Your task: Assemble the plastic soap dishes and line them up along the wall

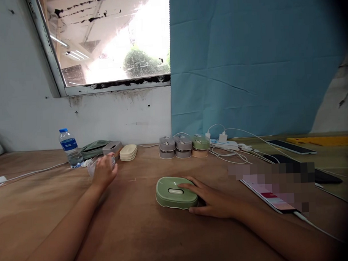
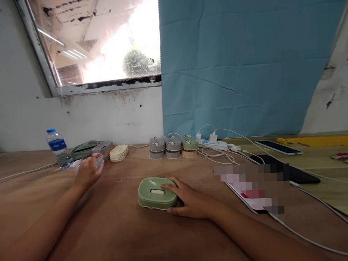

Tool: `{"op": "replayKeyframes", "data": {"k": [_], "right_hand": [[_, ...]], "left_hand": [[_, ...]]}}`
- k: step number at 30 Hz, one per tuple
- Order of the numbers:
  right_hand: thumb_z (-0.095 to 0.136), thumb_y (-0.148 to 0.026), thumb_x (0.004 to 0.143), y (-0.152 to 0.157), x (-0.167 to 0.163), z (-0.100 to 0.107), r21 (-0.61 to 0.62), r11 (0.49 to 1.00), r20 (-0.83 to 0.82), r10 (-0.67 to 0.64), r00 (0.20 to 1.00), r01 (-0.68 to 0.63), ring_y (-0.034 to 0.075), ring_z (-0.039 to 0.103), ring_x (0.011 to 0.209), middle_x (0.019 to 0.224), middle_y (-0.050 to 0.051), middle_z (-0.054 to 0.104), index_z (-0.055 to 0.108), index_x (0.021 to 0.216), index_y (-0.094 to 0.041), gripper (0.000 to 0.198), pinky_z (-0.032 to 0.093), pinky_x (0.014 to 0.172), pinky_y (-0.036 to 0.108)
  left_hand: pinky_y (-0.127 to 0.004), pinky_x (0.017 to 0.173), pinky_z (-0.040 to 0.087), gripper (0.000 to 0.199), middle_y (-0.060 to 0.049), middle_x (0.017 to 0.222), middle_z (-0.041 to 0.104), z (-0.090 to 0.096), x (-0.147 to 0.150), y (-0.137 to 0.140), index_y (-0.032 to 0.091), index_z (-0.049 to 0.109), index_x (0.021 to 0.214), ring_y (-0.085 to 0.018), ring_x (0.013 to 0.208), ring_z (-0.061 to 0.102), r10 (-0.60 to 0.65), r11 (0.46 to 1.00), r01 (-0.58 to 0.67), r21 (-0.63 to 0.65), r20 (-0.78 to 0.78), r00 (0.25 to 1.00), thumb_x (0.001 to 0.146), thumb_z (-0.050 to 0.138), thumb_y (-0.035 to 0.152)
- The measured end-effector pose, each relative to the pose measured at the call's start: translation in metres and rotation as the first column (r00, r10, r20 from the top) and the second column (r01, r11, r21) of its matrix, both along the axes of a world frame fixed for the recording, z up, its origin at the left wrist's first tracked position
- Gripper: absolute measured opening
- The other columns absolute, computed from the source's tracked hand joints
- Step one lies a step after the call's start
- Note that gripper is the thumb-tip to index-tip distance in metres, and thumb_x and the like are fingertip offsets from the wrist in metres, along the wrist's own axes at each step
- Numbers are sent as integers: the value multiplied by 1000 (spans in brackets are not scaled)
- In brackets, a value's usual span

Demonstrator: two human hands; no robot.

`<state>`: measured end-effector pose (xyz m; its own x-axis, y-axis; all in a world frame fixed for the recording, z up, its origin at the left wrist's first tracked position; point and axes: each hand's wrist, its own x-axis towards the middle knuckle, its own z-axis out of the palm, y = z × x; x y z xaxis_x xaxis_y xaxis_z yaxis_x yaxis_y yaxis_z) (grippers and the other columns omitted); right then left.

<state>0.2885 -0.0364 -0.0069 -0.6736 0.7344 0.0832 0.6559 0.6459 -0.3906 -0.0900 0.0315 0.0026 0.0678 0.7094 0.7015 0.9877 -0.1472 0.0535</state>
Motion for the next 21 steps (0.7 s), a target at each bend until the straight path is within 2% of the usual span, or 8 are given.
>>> {"op": "replayKeyframes", "data": {"k": [3,6,8,12,16,18,21], "right_hand": [[52,-50,73,0,-1,2,-30,999,2,-12,1000,12,27,35,120,139,5,16,24,131,-34,66,36,94,41],[52,-52,72,-1,-2,3,-72,997,6,-27,1000,28,28,34,120,139,4,14,24,131,-35,67,35,94,41],[52,-53,72,-1,-2,4,-100,994,15,-39,999,40,28,34,120,140,3,13,24,131,-35,68,34,94,40],[52,-54,71,-1,-3,5,-120,992,11,-43,999,44,27,32,121,139,2,13,25,130,-35,68,32,96,39],[52,-54,71,-1,-2,4,-118,992,-5,-38,999,37,28,31,121,139,3,14,26,130,-34,68,31,96,39],[53,-52,71,-1,-2,4,-109,994,-19,-29,999,26,28,32,121,139,3,15,26,130,-34,68,32,96,39],[55,-51,71,0,-2,3,-101,995,-37,-30,999,26,28,34,119,138,3,16,27,130,-34,67,34,95,39]], "left_hand": [[-41,87,34,46,-16,99,60,-3,-24,6,8,35,114,-31,98,52,236,970,-234,-67,15,972,71,44,23],[-39,82,37,45,-11,82,65,-4,-31,8,9,32,114,-28,86,58,301,940,-289,-179,45,953,72,41,23],[-36,76,39,44,-8,79,65,-3,-31,8,11,33,113,-27,80,60,306,936,-284,-208,81,949,72,41,24],[-28,66,41,42,-3,82,65,-2,-32,10,18,35,107,-21,75,61,260,958,-215,-190,253,932,67,47,23],[-27,63,42,37,-2,81,64,-2,-37,12,20,38,100,-17,70,60,191,980,-151,-126,419,888,66,52,24],[-27,62,43,32,-2,79,63,-3,-37,12,20,40,95,-16,67,59,127,992,-120,-47,508,852,67,53,27],[-27,64,45,28,-2,80,62,-1,-28,8,19,40,91,-15,67,58,-37,983,-80,167,599,800,68,55,29]]}}
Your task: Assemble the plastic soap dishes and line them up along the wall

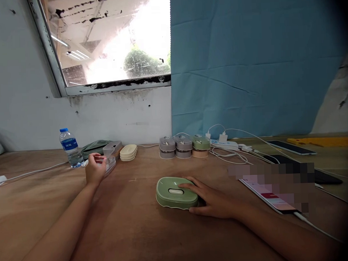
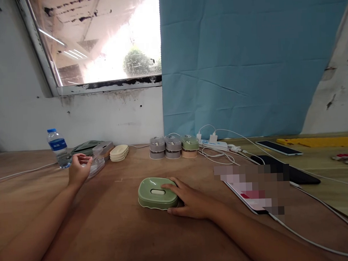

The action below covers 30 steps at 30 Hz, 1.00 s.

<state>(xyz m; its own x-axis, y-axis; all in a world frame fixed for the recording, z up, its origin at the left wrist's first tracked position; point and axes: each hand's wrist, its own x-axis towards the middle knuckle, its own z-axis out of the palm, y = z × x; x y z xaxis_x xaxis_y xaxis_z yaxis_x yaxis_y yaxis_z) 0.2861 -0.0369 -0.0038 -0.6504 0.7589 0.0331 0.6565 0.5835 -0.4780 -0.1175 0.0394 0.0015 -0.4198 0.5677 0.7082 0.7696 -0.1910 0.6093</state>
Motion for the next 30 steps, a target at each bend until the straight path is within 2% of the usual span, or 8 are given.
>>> {"op": "replayKeyframes", "data": {"k": [3,5,7,9,12,15,19,30], "right_hand": [[56,-48,70,1,-1,-2,7,1000,-20,-1,1000,1,27,36,118,138,3,18,28,129,-34,67,36,93,40],[58,-48,69,1,-2,-3,16,1000,-38,0,999,1,28,35,119,138,4,20,29,129,-34,68,36,93,41],[60,-48,66,2,-3,-3,28,1000,-63,1,998,1,30,30,122,139,5,20,29,129,-32,72,33,95,44],[62,-49,64,2,-5,0,54,999,-103,2,995,4,32,22,126,140,5,19,26,131,-31,78,27,98,48],[62,-45,66,0,-11,11,132,991,-222,-7,975,37,30,17,128,141,5,17,20,133,-30,80,23,101,49],[59,-38,72,-5,-21,25,157,980,-411,-44,911,119,26,23,126,139,6,20,13,133,-29,77,26,100,48],[60,-31,72,-16,-35,33,97,987,-591,-46,805,128,24,33,121,134,7,30,16,131,-30,74,32,98,45],[61,-23,68,-19,-44,0,175,974,-698,20,715,144,25,32,122,138,8,24,11,133,-27,83,30,100,43]], "left_hand": [[-27,67,45,30,-1,80,60,8,23,-6,19,39,87,-13,68,58,-102,970,65,234,151,983,66,60,27],[-25,65,46,33,1,78,58,16,45,-11,20,37,83,-10,62,59,-276,920,144,364,343,898,63,63,23],[-23,61,46,33,4,75,57,27,68,-16,20,36,79,-8,55,59,-478,857,233,459,541,692,62,64,18],[-21,60,46,30,5,72,57,37,90,-24,19,37,76,-7,54,59,-595,804,323,500,682,425,62,63,14],[-19,57,47,22,3,71,60,46,116,-37,17,43,74,-7,55,59,-626,709,471,525,777,75,65,62,12],[-20,58,49,17,2,73,61,46,136,-50,16,48,76,-6,55,57,-599,600,576,555,789,-138,67,62,12],[-22,64,49,22,3,77,61,33,152,-63,18,48,79,-6,57,58,-584,478,667,571,774,-245,66,66,15],[-26,76,42,27,6,72,55,4,161,-74,21,42,82,-14,78,62,-596,159,875,457,751,-284,68,64,15]]}}
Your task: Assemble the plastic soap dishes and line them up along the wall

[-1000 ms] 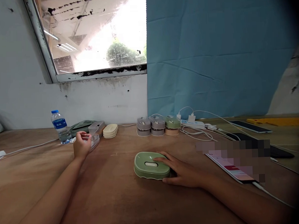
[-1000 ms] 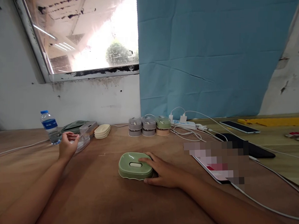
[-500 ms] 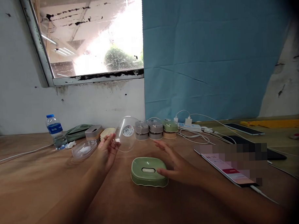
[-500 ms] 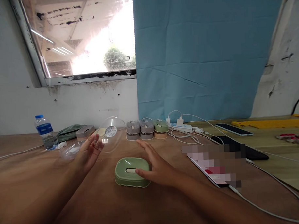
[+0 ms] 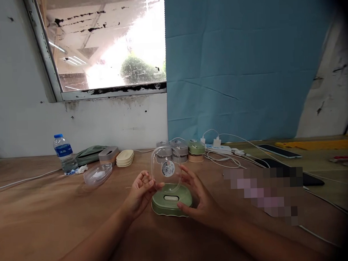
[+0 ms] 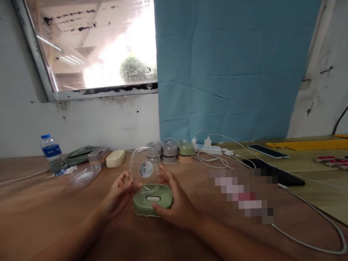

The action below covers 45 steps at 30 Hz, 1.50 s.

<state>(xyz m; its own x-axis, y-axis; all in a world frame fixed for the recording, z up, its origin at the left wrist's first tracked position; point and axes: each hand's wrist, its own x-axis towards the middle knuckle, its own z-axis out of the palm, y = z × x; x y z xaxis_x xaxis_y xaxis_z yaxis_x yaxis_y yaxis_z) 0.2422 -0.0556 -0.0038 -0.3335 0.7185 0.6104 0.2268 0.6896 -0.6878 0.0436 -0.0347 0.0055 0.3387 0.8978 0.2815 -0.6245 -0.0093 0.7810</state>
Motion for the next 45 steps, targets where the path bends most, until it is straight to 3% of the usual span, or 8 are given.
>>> {"op": "replayKeyframes", "data": {"k": [4,10,15,21,29,34,38,45], "right_hand": [[66,-24,64,-1,-2,-1,57,998,4,-27,1000,26,26,28,124,138,10,22,7,133,-25,91,28,100,42],[73,-33,54,-4,-7,-3,96,982,96,-173,980,163,29,39,113,125,11,38,15,131,-24,96,36,94,42],[71,-29,53,-2,-2,-2,203,961,128,-218,968,189,28,39,113,128,10,32,16,129,-25,94,37,92,39],[68,-27,50,9,10,-2,330,933,225,-224,948,142,30,37,113,125,10,33,21,128,-23,91,36,93,40],[63,-23,52,20,19,-5,390,919,303,-191,934,61,30,32,119,130,10,32,18,128,-22,89,28,99,41],[62,-21,50,22,21,-5,427,904,239,-147,960,32,32,30,119,125,10,30,26,122,-24,81,28,99,44],[65,-25,52,25,24,-4,355,935,279,-106,954,0,33,29,119,126,11,29,31,119,-24,75,29,97,45],[65,-37,63,33,26,-10,6,997,406,71,911,-81,27,30,120,130,7,26,36,124,-27,68,28,98,41]], "left_hand": [[-32,84,39,30,3,73,59,-7,6,-5,20,41,81,-20,92,59,-93,991,101,88,-88,992,66,66,14],[-35,75,45,46,3,69,62,-19,15,-11,22,39,87,-23,90,60,-200,961,238,141,-238,950,58,71,9],[-38,78,43,49,-2,79,63,-17,9,-8,23,40,96,-25,96,56,-235,947,278,163,-239,942,59,70,13],[-36,83,37,41,-7,96,60,-10,-2,6,20,45,99,-22,90,56,-70,980,86,181,-90,993,65,62,34],[-24,61,37,36,3,60,58,-18,-5,20,19,45,92,-10,57,52,93,992,-77,98,-173,980,63,66,25],[-23,57,36,36,3,55,57,-22,-8,25,18,46,89,-10,53,51,135,986,-102,132,-268,954,62,68,28],[-24,61,39,35,2,63,58,-23,-10,27,19,45,87,-13,62,55,194,975,-145,168,-327,925,63,68,28],[-24,72,40,34,-1,83,58,-28,-9,33,18,49,81,-13,78,54,263,965,-230,128,-421,868,55,71,19]]}}
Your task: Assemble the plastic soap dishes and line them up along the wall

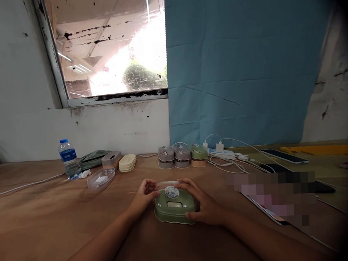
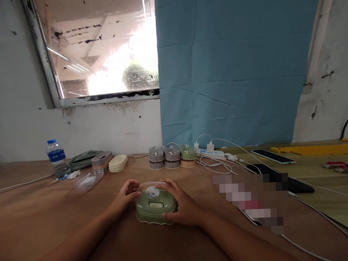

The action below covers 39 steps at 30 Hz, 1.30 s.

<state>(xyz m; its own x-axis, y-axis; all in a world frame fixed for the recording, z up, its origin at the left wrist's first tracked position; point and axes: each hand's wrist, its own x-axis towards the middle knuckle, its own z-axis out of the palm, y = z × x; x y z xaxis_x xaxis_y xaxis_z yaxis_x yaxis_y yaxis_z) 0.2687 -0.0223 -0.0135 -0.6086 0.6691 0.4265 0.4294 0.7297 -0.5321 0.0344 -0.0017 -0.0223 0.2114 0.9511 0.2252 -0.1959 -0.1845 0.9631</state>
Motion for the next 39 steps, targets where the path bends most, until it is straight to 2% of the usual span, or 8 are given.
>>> {"op": "replayKeyframes", "data": {"k": [3,7,10,14,19,29,35,39], "right_hand": [[66,-37,63,0,-1,1,-99,995,39,8,999,-5,27,32,119,129,6,27,35,126,-29,70,29,98,41],[66,-38,63,-2,-1,5,-173,985,85,4,996,10,27,33,119,129,5,27,35,126,-32,71,30,97,41],[65,-40,65,-3,-1,7,-201,979,92,2,996,17,27,32,120,129,4,27,31,129,-33,72,29,98,42],[64,-40,66,-1,1,8,-215,976,81,29,996,-11,25,30,120,129,5,28,26,131,-32,75,27,99,41],[63,-41,67,1,2,6,-226,973,63,55,997,-39,24,29,121,128,6,28,29,130,-29,73,24,101,40],[64,-41,66,-1,4,6,-235,972,70,10,997,6,24,28,121,128,6,27,27,131,-28,76,22,102,40],[63,-44,66,3,5,7,-258,966,106,2,994,25,25,25,123,130,7,25,25,132,-27,79,21,102,39],[61,-46,67,3,5,8,-261,965,107,8,994,20,25,27,122,131,7,25,24,133,-27,78,21,102,39]], "left_hand": [[-27,76,40,34,-4,85,59,-2,0,2,17,51,76,-15,81,55,64,997,-65,-39,-29,998,50,74,17],[-29,78,40,35,-4,83,60,0,2,0,17,51,75,-16,81,56,58,989,-64,-131,-50,997,49,74,21],[-27,75,39,34,-2,79,59,0,3,-2,17,51,75,-16,79,55,59,990,-66,-125,-54,997,52,73,26],[-25,72,38,33,-1,77,58,-1,6,-2,16,51,76,-15,76,54,52,993,-60,-106,-73,996,54,72,30],[-25,68,38,32,0,73,58,-1,8,-3,17,52,75,-14,72,53,52,993,-61,-98,-95,994,55,71,33],[-24,63,38,35,0,73,58,-1,13,1,17,49,77,-14,70,53,14,994,-27,-101,-127,992,57,69,38],[-26,69,39,37,-1,79,58,-5,14,5,17,48,78,-16,77,54,43,997,-51,-54,-150,988,59,66,42],[-29,75,40,34,-3,86,60,-5,11,2,17,49,81,-18,84,55,10,999,-17,-46,-145,989,61,64,40]]}}
